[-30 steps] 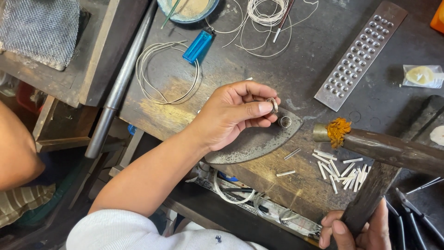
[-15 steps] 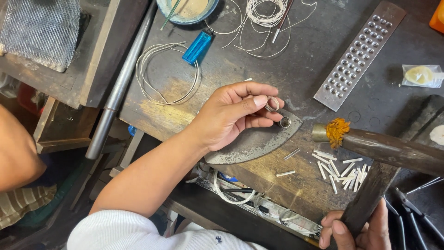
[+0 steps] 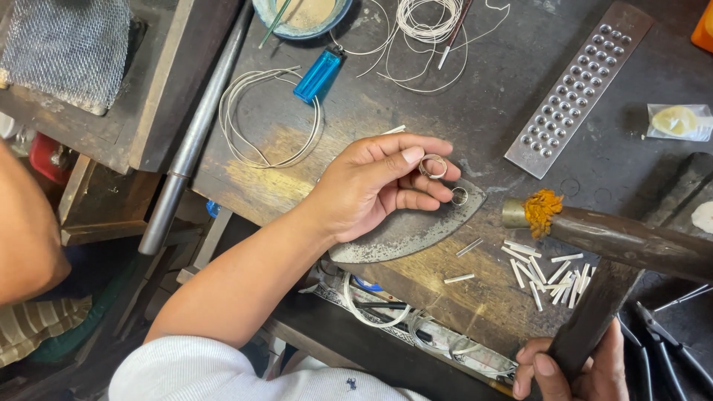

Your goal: A person is hammering small metal pins on a metal plate at a jewelry workbench to flatten or shape them.

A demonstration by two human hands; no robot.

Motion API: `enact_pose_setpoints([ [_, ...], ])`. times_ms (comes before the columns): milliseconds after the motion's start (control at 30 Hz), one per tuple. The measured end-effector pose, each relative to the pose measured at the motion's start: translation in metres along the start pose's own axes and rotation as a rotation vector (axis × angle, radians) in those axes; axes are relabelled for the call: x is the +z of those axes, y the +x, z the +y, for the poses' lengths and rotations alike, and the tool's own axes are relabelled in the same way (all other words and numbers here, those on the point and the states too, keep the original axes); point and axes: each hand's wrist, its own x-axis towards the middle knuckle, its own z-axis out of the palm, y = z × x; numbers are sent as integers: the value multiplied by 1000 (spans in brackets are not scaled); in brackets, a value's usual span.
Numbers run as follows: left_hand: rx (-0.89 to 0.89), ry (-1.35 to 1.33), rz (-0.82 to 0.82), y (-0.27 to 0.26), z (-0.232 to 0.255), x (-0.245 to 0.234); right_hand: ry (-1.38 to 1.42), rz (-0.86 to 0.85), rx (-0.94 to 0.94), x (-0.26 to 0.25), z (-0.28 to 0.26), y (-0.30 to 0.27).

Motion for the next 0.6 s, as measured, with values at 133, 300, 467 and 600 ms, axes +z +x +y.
enact_pose_setpoints([
  [133,3,8,1,0,0,0,-5,11,34,2,-5,-1],
  [300,17,13,9,1,-1,0,-3,-4,-51,1,0,-1],
  [467,20,5,18,1,-2,-1,-23,-4,-26,2,-8,0],
  [600,24,12,42,1,-4,-2,-20,-6,-17,1,-5,0],
])
